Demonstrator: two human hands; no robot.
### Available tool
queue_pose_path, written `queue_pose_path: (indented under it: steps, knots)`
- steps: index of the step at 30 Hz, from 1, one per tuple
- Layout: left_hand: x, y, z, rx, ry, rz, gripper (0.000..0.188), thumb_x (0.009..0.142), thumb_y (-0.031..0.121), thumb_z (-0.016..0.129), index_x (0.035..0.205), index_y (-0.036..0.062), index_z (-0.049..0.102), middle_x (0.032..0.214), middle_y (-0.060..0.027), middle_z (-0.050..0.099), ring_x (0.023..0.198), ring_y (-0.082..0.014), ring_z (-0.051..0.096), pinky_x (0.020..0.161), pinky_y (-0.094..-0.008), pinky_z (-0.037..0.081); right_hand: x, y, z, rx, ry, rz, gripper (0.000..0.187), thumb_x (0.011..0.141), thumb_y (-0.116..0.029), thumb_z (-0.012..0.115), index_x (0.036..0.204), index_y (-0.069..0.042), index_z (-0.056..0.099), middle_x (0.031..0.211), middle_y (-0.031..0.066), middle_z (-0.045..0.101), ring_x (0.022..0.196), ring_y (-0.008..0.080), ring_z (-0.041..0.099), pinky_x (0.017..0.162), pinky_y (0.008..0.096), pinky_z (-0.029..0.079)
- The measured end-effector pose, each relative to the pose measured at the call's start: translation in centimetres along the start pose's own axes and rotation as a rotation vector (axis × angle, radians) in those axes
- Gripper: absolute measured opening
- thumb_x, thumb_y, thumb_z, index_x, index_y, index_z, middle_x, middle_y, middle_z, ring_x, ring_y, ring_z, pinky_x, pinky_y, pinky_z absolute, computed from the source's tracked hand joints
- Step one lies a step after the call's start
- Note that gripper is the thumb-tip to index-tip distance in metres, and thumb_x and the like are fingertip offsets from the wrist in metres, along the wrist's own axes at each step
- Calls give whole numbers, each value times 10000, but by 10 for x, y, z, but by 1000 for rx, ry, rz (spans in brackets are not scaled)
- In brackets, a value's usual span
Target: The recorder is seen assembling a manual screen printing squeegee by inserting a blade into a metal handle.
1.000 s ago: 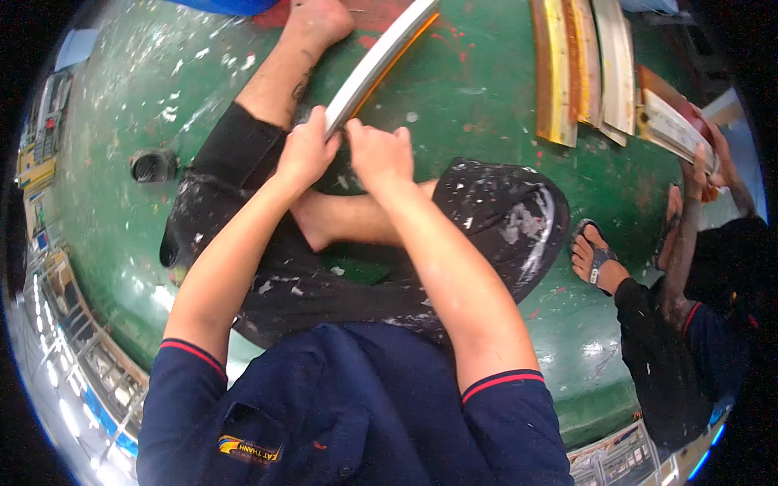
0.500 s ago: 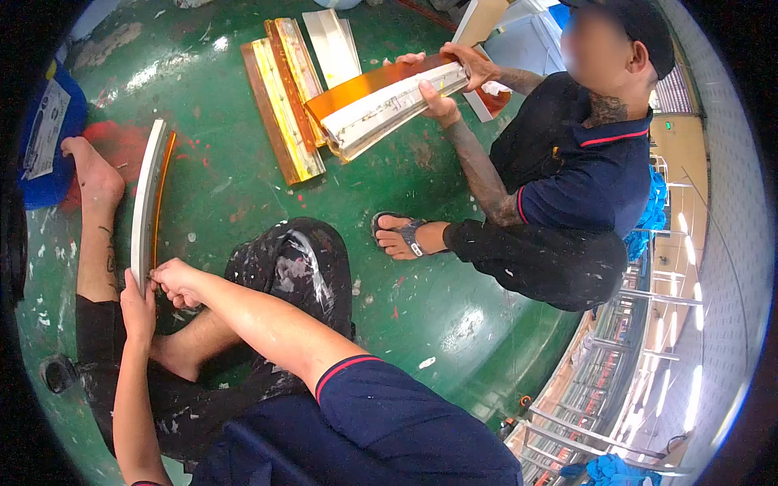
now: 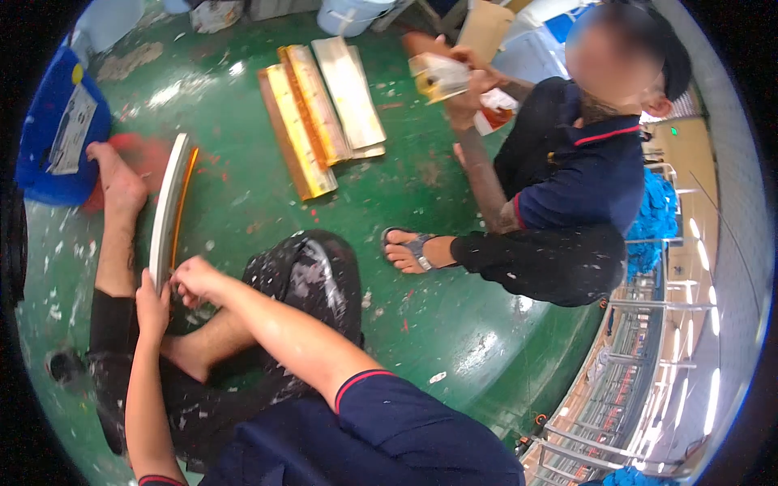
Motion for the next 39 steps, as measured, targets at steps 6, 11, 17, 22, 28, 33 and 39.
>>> queue_pose_path:
  steps: [6,11,17,22,28,33,39]
  knots:
    - [11,36,3,30,56,113,473,941,234,739,1291,-19,545,1094,-331,689,1068,-521,658,865,-561,544,-42,-73,-24,-804,389,-687,305,875,-309,644,986,-69,796,895,207,755,852,374,749,779,473,590]
    - [12,32,3,53,23,59,423,920,200,729,1214,5,496,920,-346,682,920,-534,673,756,-600,547,-40,-56,8,-1441,393,-720,235,958,-260,601,1130,-122,684,803,200,739,778,414,730,728,552,579]
    - [6,27,5,60,20,46,399,907,180,713,1183,-4,491,880,-336,687,889,-518,692,764,-590,561,-35,-43,16,-1528,334,-721,242,972,-248,600,1185,-134,612,758,174,728,719,414,720,677,551,569]
    - [7,28,3,76,0,41,410,908,181,711,1195,0,480,893,-337,689,895,-521,691,770,-588,562,-36,-42,18,-1522,343,-700,227,967,-248,610,1158,-126,604,751,167,726,699,413,715,653,547,566]
    - [9,33,6,75,-2,68,423,910,182,720,1192,-10,469,889,-341,688,893,-532,686,768,-586,564,-37,-41,21,-1636,415,-930,168,1007,-222,586,1132,-112,606,720,92,713,623,332,709,541,478,556]
    - [11,27,4,53,-4,102,409,924,182,713,1181,-18,466,854,-340,682,864,-537,678,727,-585,559,-24,-37,24,-1637,357,-859,122,981,-170,527,1069,-111,587,770,131,732,677,382,731,610,522,586]
    - [10,35,10,117,-15,142,389,932,148,702,1190,-27,470,833,-331,678,835,-529,680,697,-578,553,-5,-30,-6,-1219,341,-630,222,1050,-322,560,1136,-148,667,819,240,716,814,483,705,727,580,569]
Point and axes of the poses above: each hand's wrist, its own x-axis towards the middle knuckle, its own z-axis out of the palm, y = z × x, the point moved 10 cm from there along x, towards the middle knuckle
